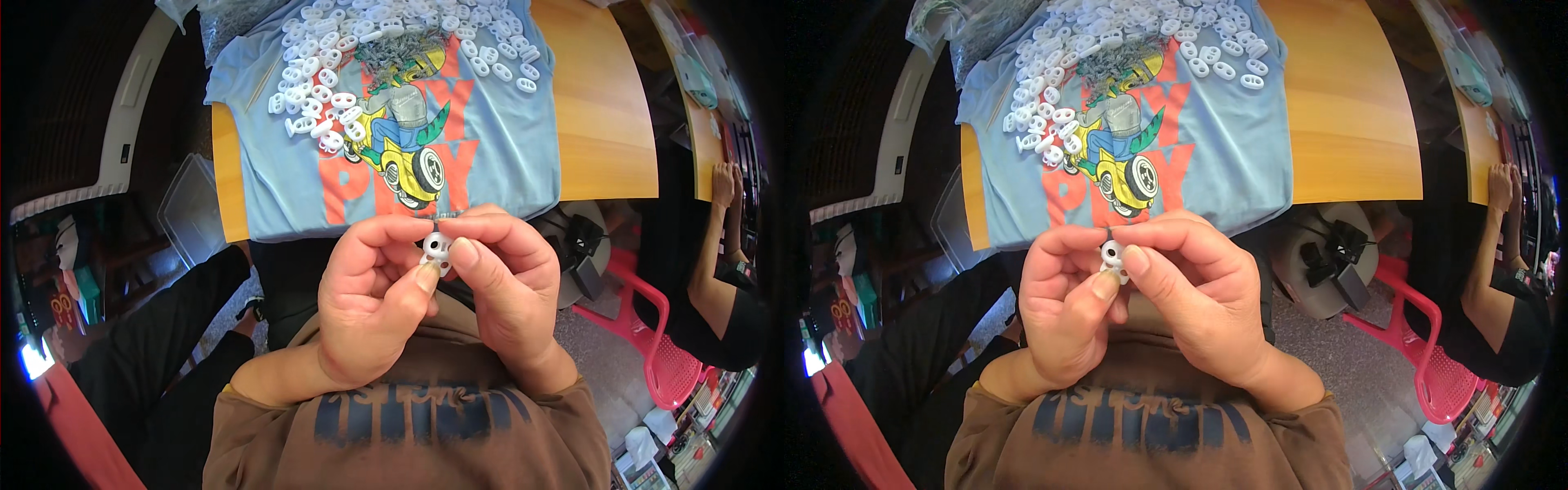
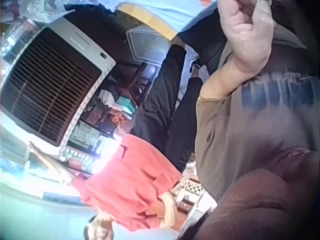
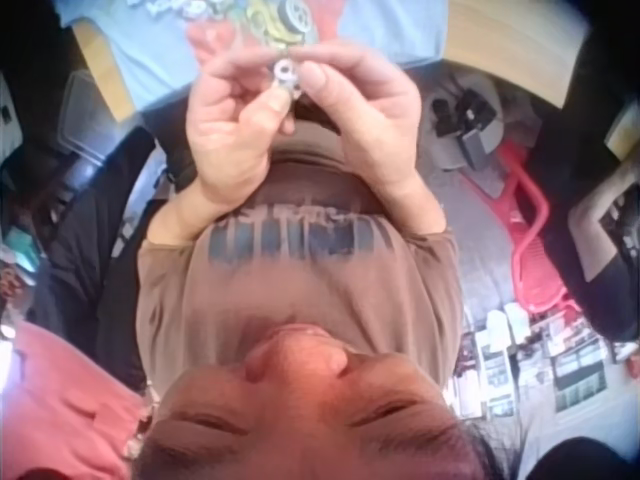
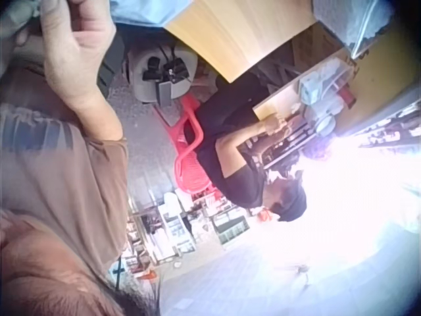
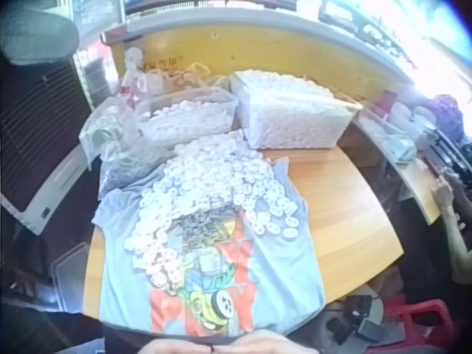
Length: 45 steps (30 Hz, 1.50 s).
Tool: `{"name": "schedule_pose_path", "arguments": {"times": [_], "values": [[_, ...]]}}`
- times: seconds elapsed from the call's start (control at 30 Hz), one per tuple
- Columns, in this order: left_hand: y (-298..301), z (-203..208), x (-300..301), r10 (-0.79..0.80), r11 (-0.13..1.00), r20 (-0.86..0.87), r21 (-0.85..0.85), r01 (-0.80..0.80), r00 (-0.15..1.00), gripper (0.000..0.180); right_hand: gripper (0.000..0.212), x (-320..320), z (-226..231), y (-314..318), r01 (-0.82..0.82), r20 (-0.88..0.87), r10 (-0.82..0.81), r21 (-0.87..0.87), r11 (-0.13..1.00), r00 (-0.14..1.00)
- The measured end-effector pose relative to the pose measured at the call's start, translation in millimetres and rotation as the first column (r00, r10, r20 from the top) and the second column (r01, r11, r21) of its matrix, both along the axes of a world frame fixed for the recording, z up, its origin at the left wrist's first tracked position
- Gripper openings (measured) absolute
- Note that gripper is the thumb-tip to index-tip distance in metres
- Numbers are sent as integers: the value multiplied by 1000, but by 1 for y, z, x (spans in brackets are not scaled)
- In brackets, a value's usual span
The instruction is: The person assembles small white plastic components by hand, picking up pieces from a pile on a blue cloth, joining them together, and placing the finished assemblies back onto the cloth.
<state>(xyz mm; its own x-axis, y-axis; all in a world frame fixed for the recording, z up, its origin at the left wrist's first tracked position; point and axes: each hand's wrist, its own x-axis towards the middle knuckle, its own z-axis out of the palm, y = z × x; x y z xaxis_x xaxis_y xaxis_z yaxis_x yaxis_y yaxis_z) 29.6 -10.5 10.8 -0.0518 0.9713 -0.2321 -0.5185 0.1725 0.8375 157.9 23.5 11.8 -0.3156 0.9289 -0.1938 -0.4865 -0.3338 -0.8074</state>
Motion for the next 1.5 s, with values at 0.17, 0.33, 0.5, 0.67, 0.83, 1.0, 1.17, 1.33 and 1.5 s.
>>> {"name": "schedule_pose_path", "arguments": {"times": [0.17, 0.33, 0.5, 0.67, 0.83, 1.0, 1.17, 1.33, 1.5], "values": [[0, -4, 2, 29, 999, -42, -35, -30, 999, 28, 16, -4, -11, -5, 49, 242, -123, 290, 956, 963], [-2, -5, 3, 49, 999, -37, -2, -49, 998, 26, 15, -8, -8, -6, 114, 198, -160, 225, 968, 967], [-4, -7, 4, 53, 998, -6, 19, -53, 999, 26, 16, -8, -10, -8, 101, 300, -244, 422, 901, 922], [-4, -7, 4, 53, 998, 29, 32, -54, 998, 26, 16, -4, -12, -7, 68, 321, -247, 480, 875, 914], [-5, -3, 5, -17, 994, 81, 112, 8, 997, 41, 24, 4, -9, -5, -4, 354, -205, 510, 860, 913], [-8, -1, 1, -121, 979, 42, 172, 112, 992, 44, 31, 18, -8, 5, -97, 288, -67, 520, 849, 955], [-5, -1, -2, -227, 957, 62, 198, 211, 972, 40, 34, 23, -6, 9, -137, 304, -38, 533, 835, 952], [-7, -5, -2, -239, 960, 124, 178, 215, 963, 36, 35, 25, -9, 8, -166, 355, -87, 622, 765, 931], [-10, -3, 2, -205, 967, 136, 182, 178, 969, 37, 36, 26, -9, 8, -177, 349, -79, 643, 745, 934]]}}
